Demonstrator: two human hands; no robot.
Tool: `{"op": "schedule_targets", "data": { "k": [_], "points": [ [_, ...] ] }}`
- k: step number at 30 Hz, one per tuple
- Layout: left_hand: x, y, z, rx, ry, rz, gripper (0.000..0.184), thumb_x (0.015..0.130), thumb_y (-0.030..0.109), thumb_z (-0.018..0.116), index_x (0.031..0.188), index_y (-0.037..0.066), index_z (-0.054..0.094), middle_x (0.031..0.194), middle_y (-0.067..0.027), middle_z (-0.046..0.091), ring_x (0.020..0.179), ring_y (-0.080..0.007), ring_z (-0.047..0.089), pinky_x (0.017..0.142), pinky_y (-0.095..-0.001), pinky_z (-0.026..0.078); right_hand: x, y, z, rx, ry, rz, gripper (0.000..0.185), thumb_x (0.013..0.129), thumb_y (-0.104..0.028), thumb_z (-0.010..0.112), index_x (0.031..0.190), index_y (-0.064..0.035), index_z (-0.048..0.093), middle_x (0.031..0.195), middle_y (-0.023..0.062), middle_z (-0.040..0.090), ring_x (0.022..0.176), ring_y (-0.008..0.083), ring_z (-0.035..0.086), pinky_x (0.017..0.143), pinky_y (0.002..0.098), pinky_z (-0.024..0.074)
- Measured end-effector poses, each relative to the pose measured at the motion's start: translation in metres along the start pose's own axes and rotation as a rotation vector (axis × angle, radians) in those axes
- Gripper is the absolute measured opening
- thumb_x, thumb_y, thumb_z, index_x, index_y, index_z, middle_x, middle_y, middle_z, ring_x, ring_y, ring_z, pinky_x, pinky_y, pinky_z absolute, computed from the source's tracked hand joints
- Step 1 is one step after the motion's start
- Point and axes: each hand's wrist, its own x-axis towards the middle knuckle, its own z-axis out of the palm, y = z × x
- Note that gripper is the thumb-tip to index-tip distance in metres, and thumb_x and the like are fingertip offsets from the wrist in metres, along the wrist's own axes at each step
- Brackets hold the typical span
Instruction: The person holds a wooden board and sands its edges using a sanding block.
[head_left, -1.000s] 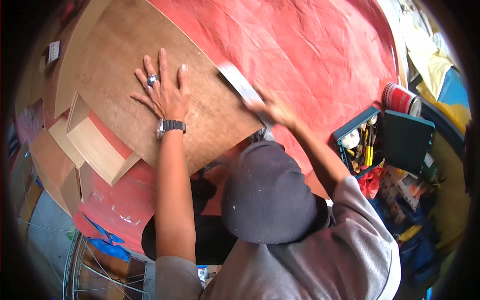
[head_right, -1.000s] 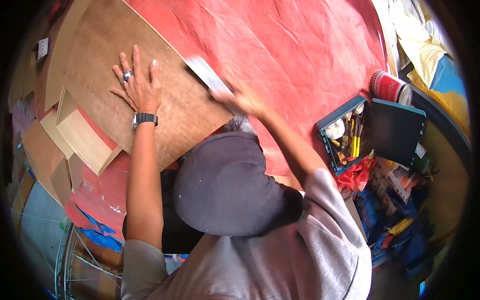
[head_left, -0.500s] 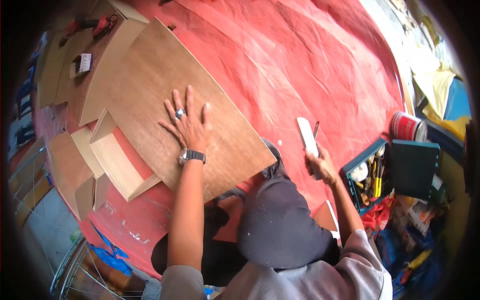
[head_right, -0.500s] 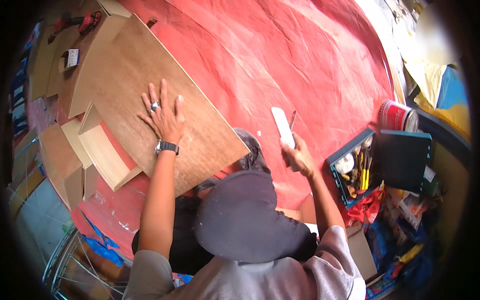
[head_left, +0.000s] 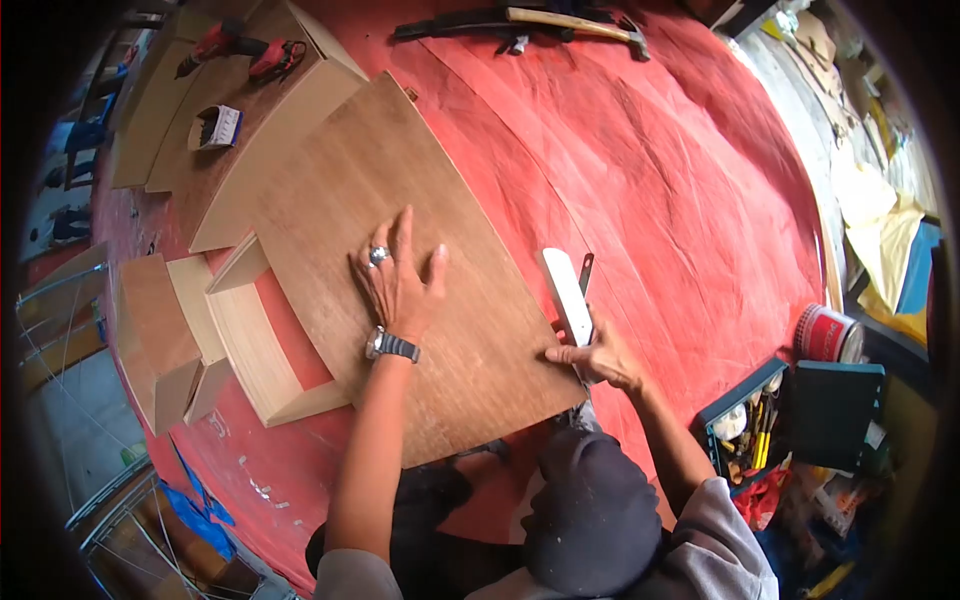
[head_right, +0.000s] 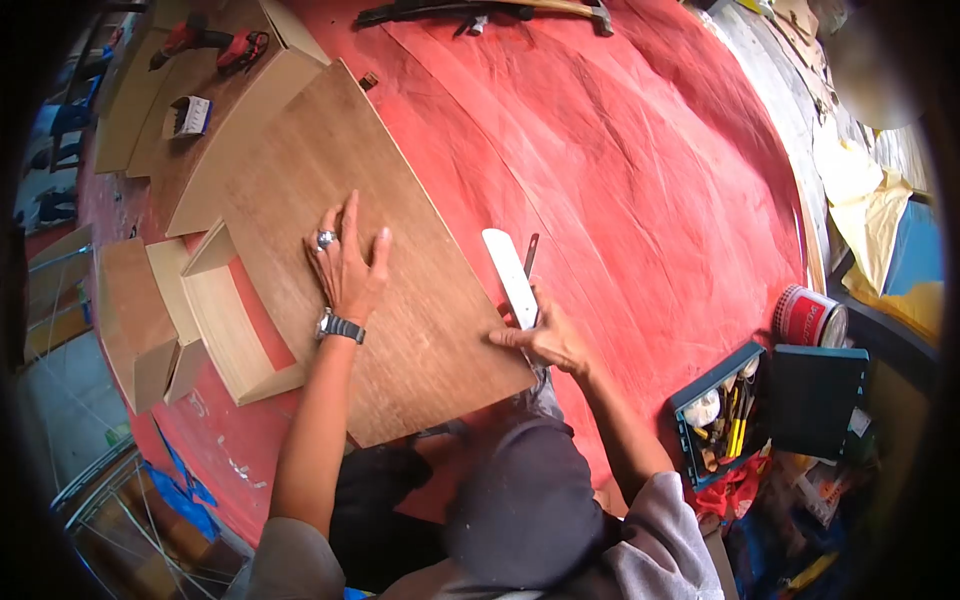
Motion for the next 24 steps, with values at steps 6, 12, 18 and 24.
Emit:
{"op": "schedule_targets", "data": {
  "k": [6,12,18,24],
  "points": [
    [0.021,-0.025,0.009,0.116,0.013,-0.032,0.074,0.099,0.051,0.06,0.164,0.023,0.038,0.168,-0.0206,0.033,0.152,-0.0463,0.031,0.118,-0.075,0.021,-0.005,-0.001,0.006,-0.053,-0.039,-0.002,0.089,0.073,-0.013,0.096,0.147,-0.0017,0.049,0.115,0.0047,0.063,0.11,0.0179,0.059,0.098,0.0366,0.0484],
    [-0.01,-0.011,0.011,0.106,-0.037,-0.027,0.074,0.103,0.051,0.055,0.167,0.024,0.031,0.172,-0.0209,0.027,0.157,-0.0472,0.022,0.122,-0.0729,0.013,-0.03,0.023,0.007,0.023,-0.114,0.103,0.095,0.075,-0.012,0.094,0.154,0.0002,0.041,0.134,0.0116,0.061,0.127,0.0241,0.056,0.112,0.0407,0.0435],
    [0.021,-0.007,-0.003,0.095,-0.059,-0.089,0.069,0.101,0.048,0.059,0.163,0.023,0.04,0.156,-0.026,0.042,0.136,-0.0443,0.043,0.115,-0.0627,0.029,-0.031,0.013,-0.001,0.022,0.014,0.056,0.066,0.082,-0.028,0.094,0.126,-0.0023,0.051,0.089,0.0043,0.061,0.076,0.0151,0.065,0.065,0.0334,0.0543],
    [0.034,-0.007,0.032,0.084,0.198,-0.041,0.064,0.099,0.046,0.061,0.157,0.022,0.049,0.147,-0.0231,0.048,0.136,-0.0429,0.042,0.116,-0.0684,0.026,-0.006,0.01,-0.005,0.158,0.067,0.131,0.046,0.106,-0.046,0.062,0.126,-0.0083,0.044,0.08,0.0034,0.053,0.059,0.0125,0.054,0.052,0.0311,0.0466]
  ]
}}
